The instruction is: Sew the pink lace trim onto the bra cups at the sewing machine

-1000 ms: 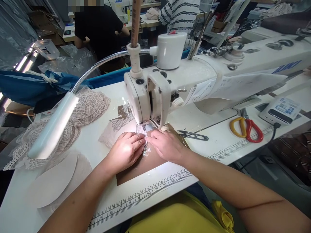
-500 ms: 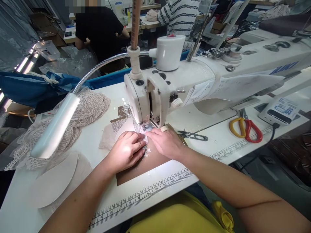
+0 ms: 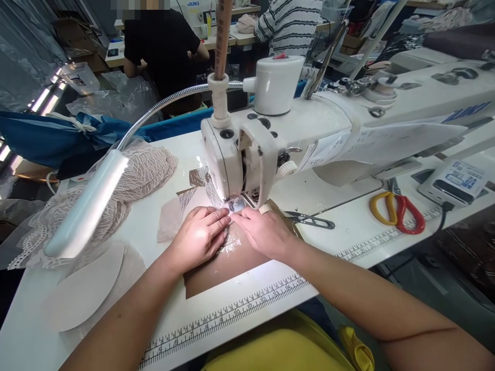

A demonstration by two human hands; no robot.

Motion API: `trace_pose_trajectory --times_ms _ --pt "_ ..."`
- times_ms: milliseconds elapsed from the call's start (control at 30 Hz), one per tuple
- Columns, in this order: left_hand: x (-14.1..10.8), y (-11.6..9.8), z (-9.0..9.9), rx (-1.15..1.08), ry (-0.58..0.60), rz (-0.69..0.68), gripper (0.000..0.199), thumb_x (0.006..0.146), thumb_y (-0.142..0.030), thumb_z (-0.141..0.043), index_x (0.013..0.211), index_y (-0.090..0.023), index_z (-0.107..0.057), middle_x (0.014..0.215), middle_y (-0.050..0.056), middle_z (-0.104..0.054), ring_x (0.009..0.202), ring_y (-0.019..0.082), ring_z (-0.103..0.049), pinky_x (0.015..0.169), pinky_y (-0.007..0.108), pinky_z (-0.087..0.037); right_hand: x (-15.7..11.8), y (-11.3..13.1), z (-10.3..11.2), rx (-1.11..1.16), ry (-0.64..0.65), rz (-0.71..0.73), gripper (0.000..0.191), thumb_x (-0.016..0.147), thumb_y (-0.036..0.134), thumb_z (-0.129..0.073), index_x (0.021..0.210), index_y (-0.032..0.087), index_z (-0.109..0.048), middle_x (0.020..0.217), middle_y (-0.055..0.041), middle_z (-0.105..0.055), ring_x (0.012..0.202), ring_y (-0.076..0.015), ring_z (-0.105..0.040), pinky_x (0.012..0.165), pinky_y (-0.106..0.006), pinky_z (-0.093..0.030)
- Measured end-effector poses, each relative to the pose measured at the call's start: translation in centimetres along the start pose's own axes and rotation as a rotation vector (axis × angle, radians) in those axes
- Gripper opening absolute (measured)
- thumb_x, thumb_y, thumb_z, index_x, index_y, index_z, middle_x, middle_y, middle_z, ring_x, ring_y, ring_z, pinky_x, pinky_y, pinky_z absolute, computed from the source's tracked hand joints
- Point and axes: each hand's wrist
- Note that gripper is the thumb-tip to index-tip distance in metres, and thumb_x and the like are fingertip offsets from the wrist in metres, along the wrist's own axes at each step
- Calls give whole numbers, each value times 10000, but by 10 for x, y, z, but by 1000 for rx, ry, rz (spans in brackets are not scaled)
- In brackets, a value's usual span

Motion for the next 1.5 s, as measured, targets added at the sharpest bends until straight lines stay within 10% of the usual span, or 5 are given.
trace_pose_trajectory --times_ms 800,1133,1500 --pt "-5 29 5 211 -83 381 363 898 -299 -463 1211 -175 -601 1287 150 -579 1174 310 -532 960 498 -448 -6 -8 -8 202 -72 150 246 883 108 -495 1011 177 -694 848 -45 -640 809 -162 -561 734 -276 -406" --pt "-38 -23 44 130 63 202 393 909 -419 -484 1241 -226 -568 1278 128 -589 1128 304 -582 877 395 -531 -58 -13 46 -108 126 -7 171 862 105 -486 971 151 -610 1014 -106 -589 931 -221 -528 770 -334 -414" --pt "21 -88 18 -260 166 127 376 930 -329 -472 1287 -237 -546 1281 86 -607 1153 243 -582 964 339 -499 -105 -32 5 20 -46 -101 405 901 119 -432 1298 132 -509 1398 -152 -471 1374 -263 -323 980 -368 -460"
Point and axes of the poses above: each hand's wrist, its own x-axis towards the middle knuckle, its own z-axis out of the back of the hand, y = z × x
